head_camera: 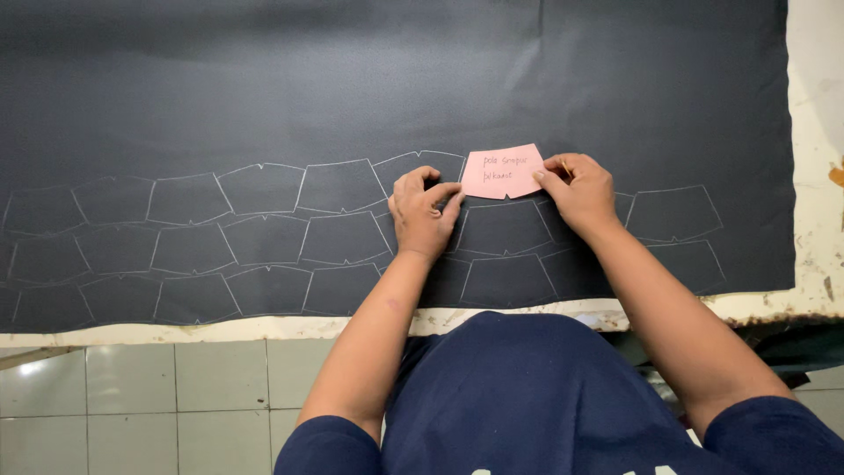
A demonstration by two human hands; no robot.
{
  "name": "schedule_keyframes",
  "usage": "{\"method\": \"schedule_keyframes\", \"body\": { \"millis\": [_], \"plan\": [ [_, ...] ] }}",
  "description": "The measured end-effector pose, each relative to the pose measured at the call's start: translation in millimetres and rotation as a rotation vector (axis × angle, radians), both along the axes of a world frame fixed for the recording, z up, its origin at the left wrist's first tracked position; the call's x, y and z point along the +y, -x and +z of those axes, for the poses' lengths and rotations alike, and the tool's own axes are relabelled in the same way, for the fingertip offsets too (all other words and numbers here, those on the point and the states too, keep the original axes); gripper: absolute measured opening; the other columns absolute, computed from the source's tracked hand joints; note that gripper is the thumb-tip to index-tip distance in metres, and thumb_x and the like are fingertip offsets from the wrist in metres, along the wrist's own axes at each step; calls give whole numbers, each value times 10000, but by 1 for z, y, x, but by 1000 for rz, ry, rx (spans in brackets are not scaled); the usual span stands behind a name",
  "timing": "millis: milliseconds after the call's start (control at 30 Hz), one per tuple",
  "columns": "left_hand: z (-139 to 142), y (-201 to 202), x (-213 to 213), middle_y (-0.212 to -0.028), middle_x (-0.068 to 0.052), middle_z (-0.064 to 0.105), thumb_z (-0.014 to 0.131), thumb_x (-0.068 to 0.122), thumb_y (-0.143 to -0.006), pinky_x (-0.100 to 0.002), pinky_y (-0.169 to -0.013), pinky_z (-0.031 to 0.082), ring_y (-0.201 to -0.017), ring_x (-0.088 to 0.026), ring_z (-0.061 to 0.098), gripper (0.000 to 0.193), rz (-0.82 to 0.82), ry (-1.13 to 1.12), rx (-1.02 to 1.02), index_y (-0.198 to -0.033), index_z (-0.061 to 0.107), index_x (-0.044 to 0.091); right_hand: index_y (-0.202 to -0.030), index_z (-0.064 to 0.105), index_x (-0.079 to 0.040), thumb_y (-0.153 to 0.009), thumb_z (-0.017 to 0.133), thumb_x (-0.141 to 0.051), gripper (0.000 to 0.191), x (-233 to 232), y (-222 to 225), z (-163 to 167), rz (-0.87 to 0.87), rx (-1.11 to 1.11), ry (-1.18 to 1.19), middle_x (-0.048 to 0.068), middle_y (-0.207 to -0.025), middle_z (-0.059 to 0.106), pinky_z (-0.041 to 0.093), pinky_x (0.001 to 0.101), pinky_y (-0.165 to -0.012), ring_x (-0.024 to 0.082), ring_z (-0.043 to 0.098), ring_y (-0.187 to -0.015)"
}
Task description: The person places a pink paper pattern on a large piece of dark fabric laid on a table and traces its outline with a pencil. They repeat this process multiple times across the fabric surface.
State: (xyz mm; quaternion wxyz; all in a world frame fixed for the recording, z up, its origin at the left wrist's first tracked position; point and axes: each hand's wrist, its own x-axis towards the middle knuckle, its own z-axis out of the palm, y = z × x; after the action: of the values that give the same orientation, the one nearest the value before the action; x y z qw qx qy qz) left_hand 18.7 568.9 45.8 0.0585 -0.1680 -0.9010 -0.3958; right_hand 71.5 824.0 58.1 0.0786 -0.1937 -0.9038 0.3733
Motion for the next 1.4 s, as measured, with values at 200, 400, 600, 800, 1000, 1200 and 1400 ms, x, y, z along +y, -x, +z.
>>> {"method": "schedule_keyframes", "body": {
  "millis": [200,400,600,800,1000,1200,1400],
  "plan": [
    [3,0,1,-1198,2,596,795,282,-828,-450,-1071,365,-1244,-244,507,120,18,5,-12,-940,803,237,-1189,776,-140,-905,775,-221,295,15,-11,0,116,-25,37,36,-1051,639,518,298,-799,157,632,-878],
    [4,1,3,-1187,0,598,792,268,-827,-448,-1058,359,-1235,-245,504,109,18,22,-28,-930,810,238,-1162,791,-149,-906,767,-229,269,18,-11,0,100,-66,121,14,-1043,623,513,290,-806,138,612,-885],
    [3,1,1,-1196,3,595,801,255,-824,-436,-1065,361,-1233,-241,506,98,5,19,-19,-919,802,229,-1159,798,-178,-901,764,-249,269,14,-12,8,90,-119,84,2,-1060,621,512,289,-811,134,605,-881],
    [1,1,0,-1199,-1,594,801,241,-823,-439,-1066,362,-1234,-249,505,97,-5,-3,-6,-917,798,219,-1158,795,-182,-897,759,-258,274,13,-14,8,97,-95,81,5,-1069,623,516,294,-815,142,611,-886],
    [0,2,-1,-1192,2,596,800,235,-813,-447,-1070,364,-1240,-255,508,93,0,-20,13,-902,793,211,-1166,791,-177,-908,759,-266,274,13,-14,6,106,-87,50,6,-1089,626,517,294,-828,139,613,-903],
    [0,1,-2,-1189,2,600,797,229,-811,-450,-1078,365,-1239,-256,511,94,-11,-24,-4,-899,789,198,-1175,788,-185,-914,750,-264,275,10,-14,10,93,-112,63,7,-1101,619,518,296,-833,140,610,-907],
    [1,2,-3,-1202,-4,602,790,223,-818,-452,-1087,362,-1243,-257,510,86,-16,-30,-3,-899,789,195,-1169,791,-197,-914,747,-266,268,7,-12,13,84,-141,52,-4,-1112,615,514,291,-846,126,609,-923]
  ]
}}
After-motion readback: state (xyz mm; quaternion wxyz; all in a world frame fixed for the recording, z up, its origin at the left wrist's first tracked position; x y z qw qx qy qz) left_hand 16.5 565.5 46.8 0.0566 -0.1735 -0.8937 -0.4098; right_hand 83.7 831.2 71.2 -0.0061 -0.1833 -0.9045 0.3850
